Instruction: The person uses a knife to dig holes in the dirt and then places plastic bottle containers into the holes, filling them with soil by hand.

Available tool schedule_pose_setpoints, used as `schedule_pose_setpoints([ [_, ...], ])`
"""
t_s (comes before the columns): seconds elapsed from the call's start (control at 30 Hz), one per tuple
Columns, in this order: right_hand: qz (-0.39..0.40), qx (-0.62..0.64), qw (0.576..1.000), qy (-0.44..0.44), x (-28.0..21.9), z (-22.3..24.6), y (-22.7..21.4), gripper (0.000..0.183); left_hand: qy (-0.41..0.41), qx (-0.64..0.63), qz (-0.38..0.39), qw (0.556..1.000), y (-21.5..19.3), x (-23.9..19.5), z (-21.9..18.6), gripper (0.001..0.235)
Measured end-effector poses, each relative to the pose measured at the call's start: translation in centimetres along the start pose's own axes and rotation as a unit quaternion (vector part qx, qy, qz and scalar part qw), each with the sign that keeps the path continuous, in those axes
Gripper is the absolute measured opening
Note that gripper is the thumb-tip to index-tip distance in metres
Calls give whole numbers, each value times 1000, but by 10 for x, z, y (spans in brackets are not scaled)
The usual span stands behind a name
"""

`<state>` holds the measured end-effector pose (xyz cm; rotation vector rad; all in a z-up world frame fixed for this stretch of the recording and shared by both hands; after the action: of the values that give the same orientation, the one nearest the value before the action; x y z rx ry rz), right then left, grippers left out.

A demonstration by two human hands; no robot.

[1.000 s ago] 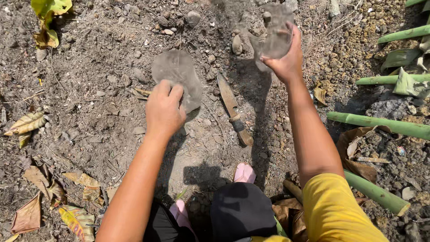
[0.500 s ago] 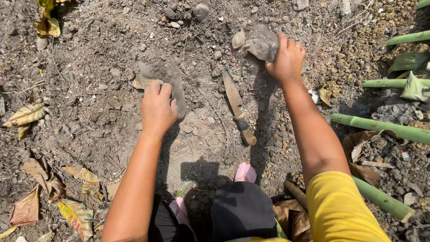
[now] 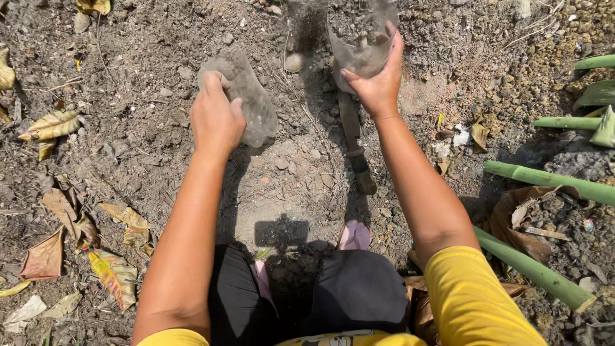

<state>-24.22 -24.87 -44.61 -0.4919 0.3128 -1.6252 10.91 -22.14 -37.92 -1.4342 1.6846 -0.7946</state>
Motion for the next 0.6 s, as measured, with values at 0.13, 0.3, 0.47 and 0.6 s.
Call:
schedule_pose_setpoints([
  [0.13, -26, 69, 997, -34, -33, 36, 42, 118, -62, 47, -7, 997, -48, 26, 10, 43],
  [0.3, 92, -26, 990, 103, -35, 49, 65, 106, -61, 99, -40, 992, -73, 43, 31, 22],
  [0.47, 185, -194, 962, 43, -48, 84, 55, 107, 85, 251, -125, 956, -62, 53, 71, 17],
  [0.6, 257, -259, 925, 112, -76, 82, 70, 103, 84, 307, -86, 944, -21, 73, 91, 21],
])
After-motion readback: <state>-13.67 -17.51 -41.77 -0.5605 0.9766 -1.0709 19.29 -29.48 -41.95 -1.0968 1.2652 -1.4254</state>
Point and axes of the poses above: each hand's wrist, its own x-axis towards the middle knuckle, its own y-axis out of the palm, z = x × y, the point moved 9 cm from there along x, towards the middle knuckle, and after that the axes turned 8 degrees about z, right-handed, at the moved point
